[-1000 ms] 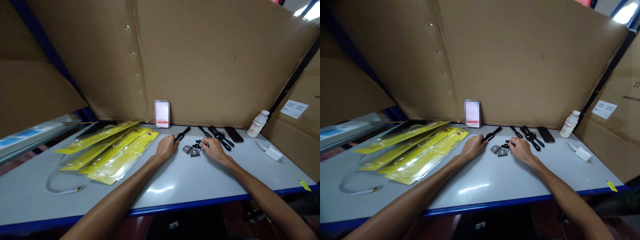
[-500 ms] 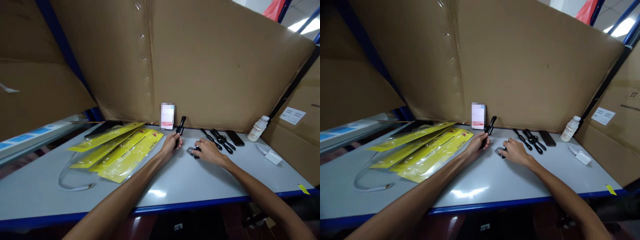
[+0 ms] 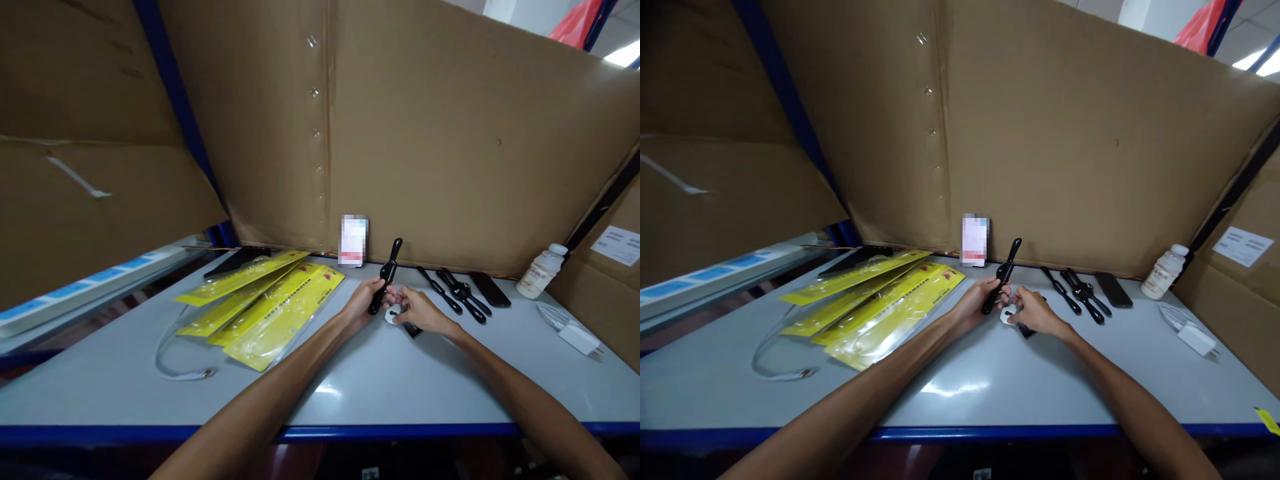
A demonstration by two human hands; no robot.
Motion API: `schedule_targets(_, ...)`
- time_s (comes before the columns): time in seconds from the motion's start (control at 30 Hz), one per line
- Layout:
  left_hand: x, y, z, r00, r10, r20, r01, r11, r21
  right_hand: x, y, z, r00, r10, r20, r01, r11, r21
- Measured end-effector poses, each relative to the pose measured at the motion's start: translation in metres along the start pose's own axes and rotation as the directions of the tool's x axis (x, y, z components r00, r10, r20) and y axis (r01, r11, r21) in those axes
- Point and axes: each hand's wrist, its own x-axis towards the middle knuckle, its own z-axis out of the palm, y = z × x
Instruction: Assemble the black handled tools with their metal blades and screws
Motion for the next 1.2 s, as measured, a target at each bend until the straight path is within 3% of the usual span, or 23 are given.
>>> schedule_targets(0.07, -0.002, -0.001, 0.002, 1.000, -0.012, 0.022, 0.012, 1.000, 0.004, 0.002, 0.005, -0.004, 1.000, 0.021, -0.001, -0.021, 0.977, 0.214)
schedule_targets(0.17, -0.007, -0.002, 0.004, 0.998, -0.045, 0.047, 0.045, 0.999, 0.007, 0.002, 0.012, -0.018, 0.996, 0.091, -0.015, -0.072, 0.863, 0.500)
schedule_targets(0.33, -0.014, -0.007, 0.007, 0.997, -0.072, 0.035, 0.069, 0.994, 0.087, -0.003, 0.014, -0.032, 0.975, 0.192, -0.113, -0.054, 0.695, 0.717)
schedule_targets(0.43, -0.016, -0.013, 0.010, 1.000, -0.010, 0.021, 0.006, 0.979, 0.205, -0.005, 0.010, -0.028, 0.963, 0.236, -0.130, -0.057, 0.650, 0.758)
schedule_targets(0.63, -0.020, -0.017, 0.017, 0.995, 0.094, 0.032, -0.099, 0.932, 0.348, -0.008, 0.004, -0.024, 0.973, 0.197, -0.118, -0.030, 0.619, 0.785)
schedule_targets(0.9, -0.027, -0.018, 0.022, 0.997, 0.051, 0.063, -0.074, 0.892, 0.446, -0.011, -0.004, -0.023, 0.992, 0.124, -0.001, -0.071, 0.579, 0.812)
schedule_targets(1.1, -0.027, -0.020, 0.020, 0.997, 0.066, 0.044, -0.079, 0.890, 0.450, -0.009, -0.003, -0.025, 0.993, 0.103, 0.058, -0.110, 0.616, 0.780)
schedule_targets(1.2, -0.026, -0.019, 0.019, 0.998, 0.057, 0.034, -0.066, 0.882, 0.466, -0.008, -0.003, -0.026, 0.993, 0.115, 0.030, -0.098, 0.650, 0.754)
